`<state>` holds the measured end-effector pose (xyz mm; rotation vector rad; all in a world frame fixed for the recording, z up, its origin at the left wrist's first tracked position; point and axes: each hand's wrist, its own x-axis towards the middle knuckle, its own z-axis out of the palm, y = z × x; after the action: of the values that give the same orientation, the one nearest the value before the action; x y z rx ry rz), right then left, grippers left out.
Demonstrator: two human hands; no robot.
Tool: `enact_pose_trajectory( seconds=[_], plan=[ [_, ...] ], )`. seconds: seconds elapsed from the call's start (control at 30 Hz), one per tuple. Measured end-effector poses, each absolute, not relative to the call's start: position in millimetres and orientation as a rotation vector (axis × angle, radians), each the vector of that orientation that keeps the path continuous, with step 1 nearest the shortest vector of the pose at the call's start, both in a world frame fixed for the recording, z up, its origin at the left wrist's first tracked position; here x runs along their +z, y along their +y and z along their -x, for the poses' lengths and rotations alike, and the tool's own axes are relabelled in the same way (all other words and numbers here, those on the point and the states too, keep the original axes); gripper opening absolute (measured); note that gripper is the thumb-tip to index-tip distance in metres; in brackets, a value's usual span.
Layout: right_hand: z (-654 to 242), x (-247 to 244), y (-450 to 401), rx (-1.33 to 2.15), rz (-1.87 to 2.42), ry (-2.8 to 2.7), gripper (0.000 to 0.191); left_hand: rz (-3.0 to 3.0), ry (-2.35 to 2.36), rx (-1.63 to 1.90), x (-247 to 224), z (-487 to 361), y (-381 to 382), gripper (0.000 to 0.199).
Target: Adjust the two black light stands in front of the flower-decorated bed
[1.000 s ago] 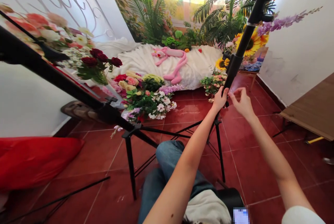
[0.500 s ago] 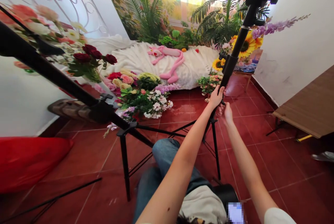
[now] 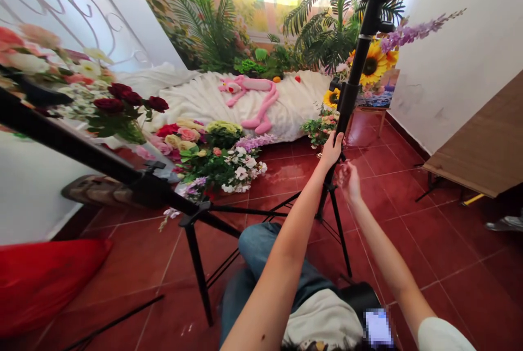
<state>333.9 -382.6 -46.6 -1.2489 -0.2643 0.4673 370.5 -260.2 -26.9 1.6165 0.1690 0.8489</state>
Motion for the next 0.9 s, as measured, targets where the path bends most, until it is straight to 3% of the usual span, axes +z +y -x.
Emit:
enact_pose_trajectory(
  seconds=[0.17, 0.33, 0.67, 0.9],
  plan=[
    [-365.0, -4.3, -402.6, -0.169, 2.022, -0.721, 0.048, -1.61, 0.185, 0.846, -25.9, -370.3, -260.8, 0.057],
    [-376.3, 5.8, -399.8, -0.228, 2.267, -0.907, 0.047, -1.595, 0.189, 0.823, -25.0, -370.1, -261.1, 0.054],
    [-384.5, -8.8, -398.7, -0.098, 2.149, -0.925, 0.048, -1.608, 0.182, 0.829, -28.9, -370.7, -259.8, 0.052],
    [-378.4, -43.5, -367.1, 0.469, 1.506, -0.518, 0.06, -1.592, 0.23, 0.809, -22.6, -366.9, -262.8, 0.053]
  ],
)
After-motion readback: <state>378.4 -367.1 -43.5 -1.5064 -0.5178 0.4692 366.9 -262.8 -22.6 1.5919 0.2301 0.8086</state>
